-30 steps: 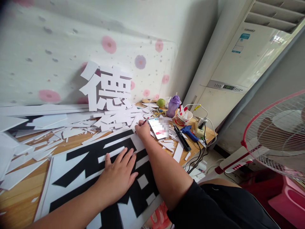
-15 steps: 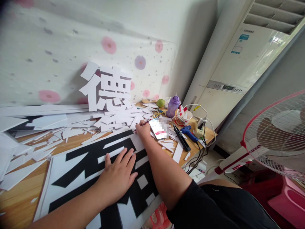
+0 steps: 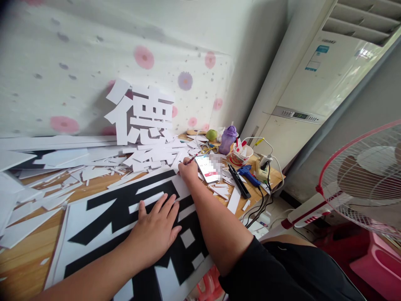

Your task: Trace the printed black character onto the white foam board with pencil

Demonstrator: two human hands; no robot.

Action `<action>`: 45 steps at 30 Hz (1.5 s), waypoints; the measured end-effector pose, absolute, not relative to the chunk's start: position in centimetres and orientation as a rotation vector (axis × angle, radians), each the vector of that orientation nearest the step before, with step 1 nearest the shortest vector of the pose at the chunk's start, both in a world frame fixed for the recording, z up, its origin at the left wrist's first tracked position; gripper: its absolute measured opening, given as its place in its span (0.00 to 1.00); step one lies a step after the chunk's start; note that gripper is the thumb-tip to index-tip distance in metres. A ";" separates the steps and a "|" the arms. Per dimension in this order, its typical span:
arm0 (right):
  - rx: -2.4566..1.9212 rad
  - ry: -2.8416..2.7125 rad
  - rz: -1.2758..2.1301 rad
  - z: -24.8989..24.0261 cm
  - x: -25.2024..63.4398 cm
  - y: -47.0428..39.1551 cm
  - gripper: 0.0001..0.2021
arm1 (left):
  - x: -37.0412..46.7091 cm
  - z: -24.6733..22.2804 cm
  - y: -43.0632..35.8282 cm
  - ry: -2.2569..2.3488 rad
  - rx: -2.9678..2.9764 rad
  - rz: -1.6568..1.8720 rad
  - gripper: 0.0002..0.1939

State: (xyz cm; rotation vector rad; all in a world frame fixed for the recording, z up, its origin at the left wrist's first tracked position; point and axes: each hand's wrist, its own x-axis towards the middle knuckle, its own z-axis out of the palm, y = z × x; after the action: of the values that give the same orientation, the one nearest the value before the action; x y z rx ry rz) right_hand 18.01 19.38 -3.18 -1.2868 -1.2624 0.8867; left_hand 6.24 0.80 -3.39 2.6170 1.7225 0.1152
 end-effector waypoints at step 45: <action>-1.351 -1.309 0.826 -3.9 17.8 20.2 0.11 | 6.2 -3.0 0.7 1.704 2.616 0.106 0.29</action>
State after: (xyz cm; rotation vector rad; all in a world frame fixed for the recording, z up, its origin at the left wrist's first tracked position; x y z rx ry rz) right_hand 17.77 20.23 -3.90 -1.3509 -1.3087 0.8265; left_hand 6.23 0.72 -3.01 2.6162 1.7045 0.1062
